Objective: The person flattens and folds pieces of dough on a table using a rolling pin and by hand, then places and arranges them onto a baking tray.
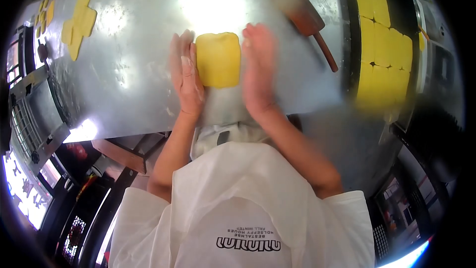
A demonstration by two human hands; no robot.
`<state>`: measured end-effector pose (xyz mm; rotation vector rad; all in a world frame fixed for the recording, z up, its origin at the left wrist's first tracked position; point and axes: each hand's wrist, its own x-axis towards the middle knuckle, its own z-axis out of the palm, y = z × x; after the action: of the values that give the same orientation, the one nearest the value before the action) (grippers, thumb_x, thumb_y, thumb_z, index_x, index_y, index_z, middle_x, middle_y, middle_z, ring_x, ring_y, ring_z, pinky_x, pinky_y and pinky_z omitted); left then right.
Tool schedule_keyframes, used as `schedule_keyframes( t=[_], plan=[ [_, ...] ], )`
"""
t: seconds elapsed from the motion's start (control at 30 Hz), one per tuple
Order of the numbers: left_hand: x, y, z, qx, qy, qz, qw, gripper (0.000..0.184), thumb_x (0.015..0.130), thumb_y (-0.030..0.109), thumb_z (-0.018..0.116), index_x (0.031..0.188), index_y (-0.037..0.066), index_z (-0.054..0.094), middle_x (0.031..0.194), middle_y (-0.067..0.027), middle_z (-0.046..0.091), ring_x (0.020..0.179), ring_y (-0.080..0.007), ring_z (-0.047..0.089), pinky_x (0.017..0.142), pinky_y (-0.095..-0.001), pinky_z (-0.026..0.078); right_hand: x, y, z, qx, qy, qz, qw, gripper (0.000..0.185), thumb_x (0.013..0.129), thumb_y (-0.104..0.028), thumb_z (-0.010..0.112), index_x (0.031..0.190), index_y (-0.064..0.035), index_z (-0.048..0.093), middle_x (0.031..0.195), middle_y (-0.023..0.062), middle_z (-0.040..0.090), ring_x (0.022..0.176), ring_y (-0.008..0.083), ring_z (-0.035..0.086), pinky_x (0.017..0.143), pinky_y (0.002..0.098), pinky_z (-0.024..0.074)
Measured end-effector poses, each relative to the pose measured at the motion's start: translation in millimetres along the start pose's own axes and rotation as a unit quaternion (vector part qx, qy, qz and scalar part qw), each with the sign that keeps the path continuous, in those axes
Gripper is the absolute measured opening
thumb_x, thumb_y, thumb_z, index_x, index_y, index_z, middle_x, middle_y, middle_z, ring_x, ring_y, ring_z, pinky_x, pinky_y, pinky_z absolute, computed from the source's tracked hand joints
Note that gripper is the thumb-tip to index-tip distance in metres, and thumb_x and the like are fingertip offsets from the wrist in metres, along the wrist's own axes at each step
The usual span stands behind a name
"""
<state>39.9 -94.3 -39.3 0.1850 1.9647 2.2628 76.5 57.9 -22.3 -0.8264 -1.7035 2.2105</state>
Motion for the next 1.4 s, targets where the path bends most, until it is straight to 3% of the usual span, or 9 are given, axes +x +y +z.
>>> schedule_keyframes(
  t=[0.47, 0.67, 0.77, 0.87, 0.9, 1.0, 1.2, 1.3, 1.4],
  plan=[
    [-0.7, 12.6, 6.3, -0.064, 0.04, -0.054, 0.996, 0.062, 0.113, 0.023, 0.045, 0.162, -0.008, 0.023, 0.167, -0.0245, 0.031, 0.157, -0.0336, 0.029, 0.13, -0.0461, 0.023, -22.8, -21.2, 4.8, -0.02, 0.03, 0.034, 0.999, 0.042, 0.108, -0.015, 0.054, 0.147, 0.0013, 0.049, 0.154, 0.0131, 0.049, 0.144, 0.0235, 0.046, 0.124, 0.0385, 0.0314],
    [11.5, 30.0, 10.6, 0.419, -0.076, 0.04, 0.904, 0.067, 0.106, 0.019, 0.058, 0.16, -0.007, 0.028, 0.166, -0.0269, 0.032, 0.156, -0.0427, 0.028, 0.127, -0.0506, 0.026, 14.7, -77.0, -74.4, -0.198, 0.05, -0.12, 0.972, 0.05, 0.097, -0.008, 0.069, 0.144, -0.0033, 0.054, 0.143, 0.0159, 0.054, 0.136, 0.0307, 0.052, 0.113, 0.0403, 0.0459],
    [31.7, 34.9, 45.2, 0.529, -0.103, 0.114, 0.835, 0.078, 0.101, 0.03, 0.065, 0.159, -0.008, 0.029, 0.164, -0.0296, 0.032, 0.154, -0.0482, 0.029, 0.126, -0.0541, 0.025, 54.1, -74.3, -109.3, -0.489, 0.065, -0.237, 0.837, 0.061, 0.091, -0.016, 0.079, 0.145, -0.0034, 0.053, 0.136, 0.0162, 0.06, 0.132, 0.0367, 0.053, 0.103, 0.0436, 0.0514],
    [34.6, -0.7, 49.3, 0.58, -0.179, 0.146, 0.781, 0.091, 0.097, 0.049, 0.067, 0.157, -0.01, 0.031, 0.163, -0.0309, 0.032, 0.151, -0.0501, 0.03, 0.124, -0.0572, 0.026, 71.7, -63.9, -119.6, -0.582, 0.053, -0.209, 0.784, 0.069, 0.088, -0.028, 0.084, 0.145, -0.0063, 0.054, 0.133, 0.0178, 0.064, 0.127, 0.0366, 0.058, 0.099, 0.0437, 0.0526],
    [35.2, 2.3, 48.6, 0.589, -0.193, 0.164, 0.767, 0.1, 0.094, 0.062, 0.063, 0.155, -0.011, 0.033, 0.162, -0.0312, 0.033, 0.149, -0.0495, 0.033, 0.122, -0.0586, 0.027, 74.4, -62.7, -121.4, -0.57, 0.047, -0.197, 0.796, 0.07, 0.087, -0.032, 0.085, 0.145, -0.0077, 0.054, 0.131, 0.0177, 0.066, 0.123, 0.0364, 0.061, 0.097, 0.044, 0.0529],
    [35.4, 3.0, 54.8, 0.599, -0.177, 0.163, 0.764, 0.1, 0.093, 0.064, 0.063, 0.153, -0.012, 0.035, 0.16, -0.0314, 0.036, 0.148, -0.0484, 0.034, 0.122, -0.0586, 0.027, 79.4, -59.7, -130.0, -0.557, 0.048, -0.169, 0.812, 0.075, 0.084, -0.042, 0.085, 0.145, -0.0115, 0.055, 0.123, 0.0167, 0.071, 0.112, 0.0359, 0.068, 0.092, 0.0446, 0.054],
    [33.7, 4.7, 51.1, 0.575, -0.161, 0.167, 0.785, 0.079, 0.097, 0.046, 0.069, 0.151, -0.006, 0.042, 0.156, -0.0278, 0.044, 0.146, -0.046, 0.04, 0.121, -0.056, 0.031, 80.2, -45.1, -131.3, -0.575, 0.075, -0.204, 0.789, 0.077, 0.081, -0.046, 0.086, 0.144, -0.0144, 0.055, 0.114, 0.0138, 0.075, 0.102, 0.0359, 0.072, 0.087, 0.0442, 0.0558],
    [39.9, -6.5, 27.1, 0.416, -0.106, 0.155, 0.89, 0.052, 0.096, 0.026, 0.071, 0.139, 0.0, 0.058, 0.141, -0.0218, 0.059, 0.133, -0.0427, 0.052, 0.113, -0.0514, 0.041, 78.3, -46.1, -129.0, -0.58, 0.086, -0.205, 0.783, 0.075, 0.08, -0.046, 0.087, 0.142, -0.0153, 0.056, 0.113, 0.0137, 0.075, 0.102, 0.0353, 0.072, 0.086, 0.044, 0.0559],
    [63.1, 17.1, 6.6, 0.389, -0.137, 0.194, 0.89, 0.034, 0.092, 0.014, 0.072, 0.124, 0.003, 0.068, 0.123, -0.0172, 0.067, 0.116, -0.0391, 0.059, 0.102, -0.0474, 0.048, 75.5, -44.9, -121.7, -0.578, 0.112, -0.184, 0.787, 0.076, 0.08, -0.047, 0.086, 0.142, -0.0167, 0.055, 0.112, 0.0131, 0.075, 0.102, 0.0347, 0.072, 0.086, 0.0434, 0.0559]
  ],
)
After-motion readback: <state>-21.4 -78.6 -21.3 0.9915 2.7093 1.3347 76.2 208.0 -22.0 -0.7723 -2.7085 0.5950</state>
